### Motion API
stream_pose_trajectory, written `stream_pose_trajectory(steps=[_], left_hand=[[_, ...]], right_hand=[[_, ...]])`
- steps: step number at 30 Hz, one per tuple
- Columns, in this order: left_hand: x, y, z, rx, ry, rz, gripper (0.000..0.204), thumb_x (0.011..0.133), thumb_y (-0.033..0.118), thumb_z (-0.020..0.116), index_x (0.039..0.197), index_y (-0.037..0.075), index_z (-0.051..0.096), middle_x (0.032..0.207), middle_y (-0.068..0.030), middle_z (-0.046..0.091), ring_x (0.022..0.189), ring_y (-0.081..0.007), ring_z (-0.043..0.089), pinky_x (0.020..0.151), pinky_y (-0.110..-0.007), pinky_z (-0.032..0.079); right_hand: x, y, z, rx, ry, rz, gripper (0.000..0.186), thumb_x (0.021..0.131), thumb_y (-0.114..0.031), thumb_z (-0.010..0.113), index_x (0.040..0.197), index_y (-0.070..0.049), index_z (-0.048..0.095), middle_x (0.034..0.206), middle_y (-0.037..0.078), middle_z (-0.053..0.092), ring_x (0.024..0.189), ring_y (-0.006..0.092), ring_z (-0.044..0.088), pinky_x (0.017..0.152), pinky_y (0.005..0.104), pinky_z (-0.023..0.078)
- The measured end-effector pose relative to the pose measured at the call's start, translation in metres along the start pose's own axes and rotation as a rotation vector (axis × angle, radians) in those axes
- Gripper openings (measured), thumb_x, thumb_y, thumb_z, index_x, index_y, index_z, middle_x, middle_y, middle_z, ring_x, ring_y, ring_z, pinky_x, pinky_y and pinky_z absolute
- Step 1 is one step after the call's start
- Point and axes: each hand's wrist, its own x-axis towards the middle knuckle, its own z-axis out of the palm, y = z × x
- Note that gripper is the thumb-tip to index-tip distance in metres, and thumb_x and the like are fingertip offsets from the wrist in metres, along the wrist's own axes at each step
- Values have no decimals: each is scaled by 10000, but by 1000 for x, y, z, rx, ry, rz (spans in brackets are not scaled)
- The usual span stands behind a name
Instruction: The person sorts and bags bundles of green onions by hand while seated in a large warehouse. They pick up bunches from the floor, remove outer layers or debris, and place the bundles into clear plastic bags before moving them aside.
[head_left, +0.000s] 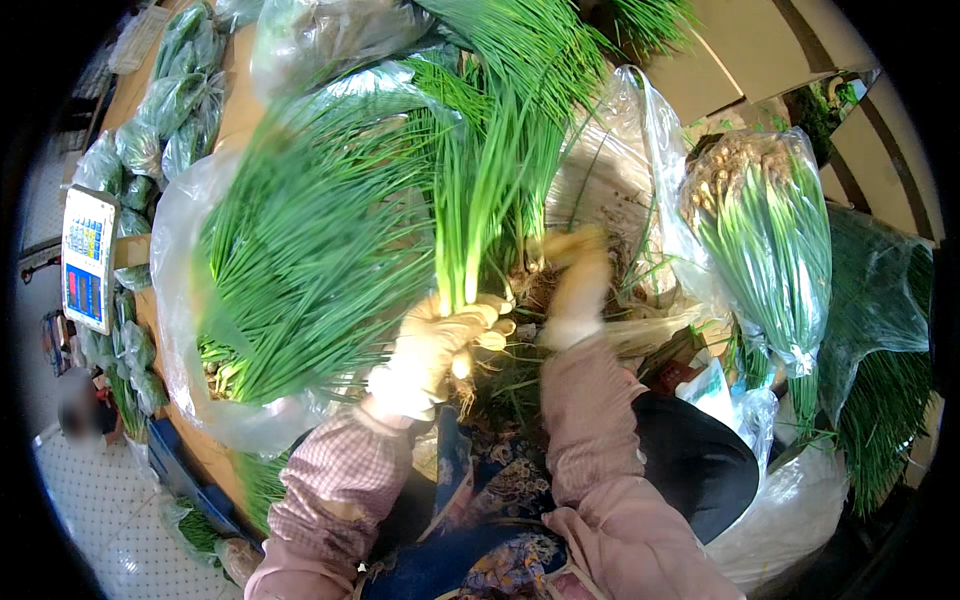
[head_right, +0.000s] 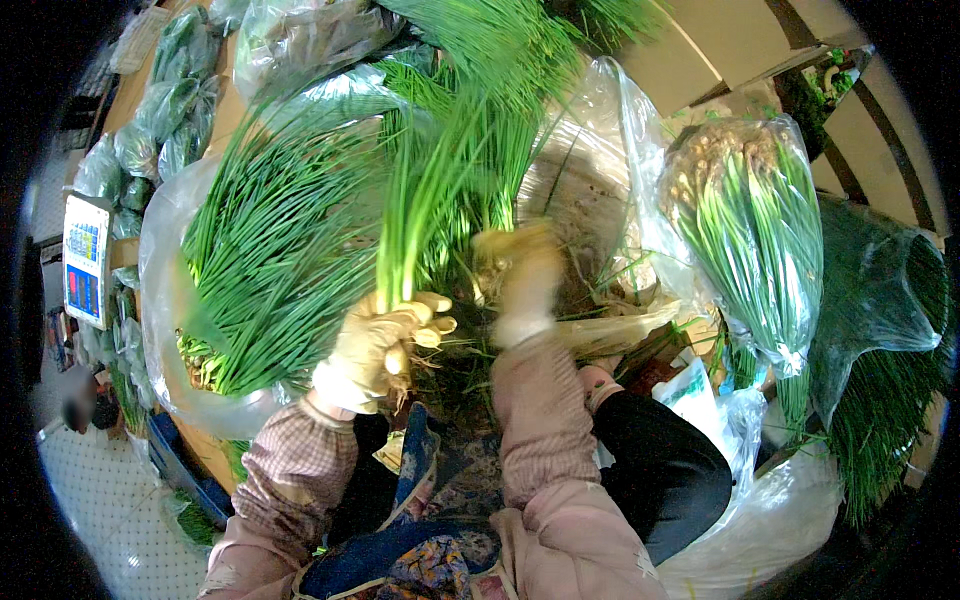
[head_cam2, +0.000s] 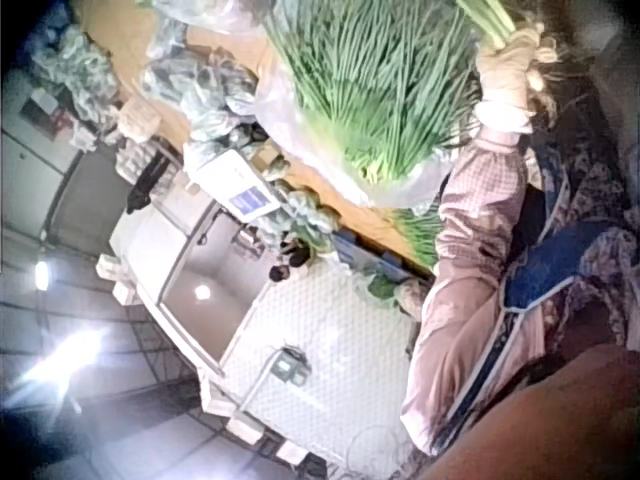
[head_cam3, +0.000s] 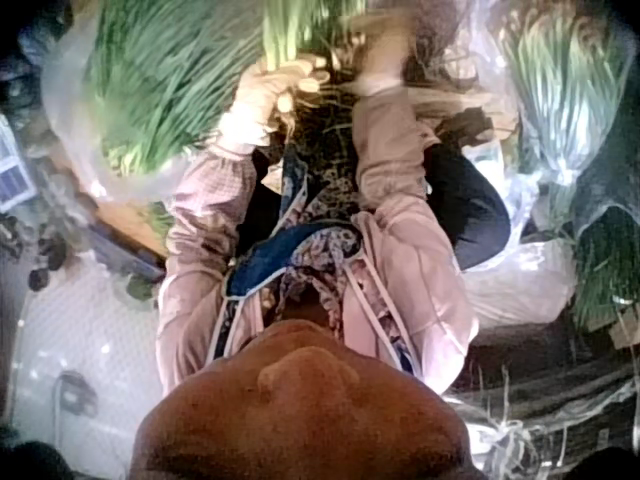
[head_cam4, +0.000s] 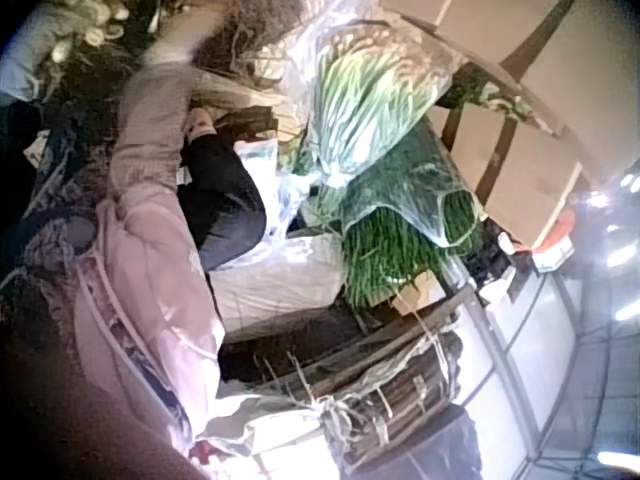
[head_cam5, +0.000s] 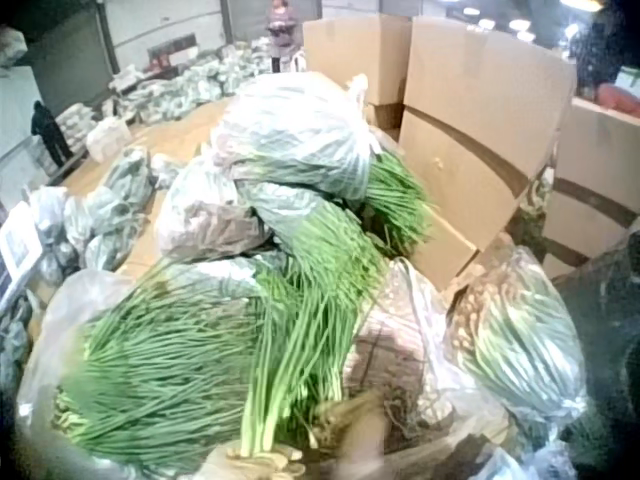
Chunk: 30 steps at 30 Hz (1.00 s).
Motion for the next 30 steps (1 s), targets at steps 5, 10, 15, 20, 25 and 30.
stream_pose_trajectory(steps=[5, 10, 15, 20, 25, 30], left_hand=[[-9, 23, 19, -108, 17, 190, 178, 829, -21, 531, 999, -11, 582, 1024, -143, 615, 837, -175, 638, 571, -252, 557], [-1, 26, 10, -147, 1, 124, 181, 815, 4, 558, 994, -5, 582, 1026, -151, 609, 740, -213, 625, 645, -385, 578], [0, 31, 0, -181, 60, 81, 197, 811, -7, 554, 1006, -4, 580, 1043, -141, 608, 645, -141, 583, 621, -330, 566], [11, 15, 3, -111, 82, 26, 277, 808, -33, 559, 1079, 19, 572, 991, -91, 642, 556, -54, 522, 451, -156, 422], [13, -11, 5, 3, 161, -10, 287, 786, -7, 618, 1064, 18, 548, 877, -92, 645, 664, -117, 598, 432, -166, 434], [-3, 11, 16, -3, 75, -100, 292, 828, -53, 500, 1109, 11, 453, 876, -199, 625, 707, -195, 640, 397, -166, 464]], right_hand=[[116, 92, -29, -192, -19, -89, 324, 913, -348, 480, 972, -48, 589, 1030, 139, 616, 891, 232, 610, 738, 329, 512], [153, 137, -3, -680, -91, -2, 180, 884, -170, 485, 872, -15, 576, 926, 149, 607, 762, 228, 599, 646, 323, 491], [133, 100, -15, -1107, -231, -143, 141, 881, -148, 493, 885, -11, 529, 779, 123, 569, 566, 146, 509, 540, 293, 460], [59, 53, -10, -289, -224, 128, 103, 858, -102, 519, 897, -16, 560, 778, 100, 595, 606, 148, 557, 573, 277, 494], [0, 78, 14, -239, -442, -614, 49, 821, 6, 564, 851, -19, 535, 766, 92, 589, 625, 146, 579, 530, 264, 523], [40, 21, -4, -74, 15, -234, 251, 927, -277, 450, 781, -89, 528, 694, 16, 536, 574, 111, 475, 593, 286, 451]])
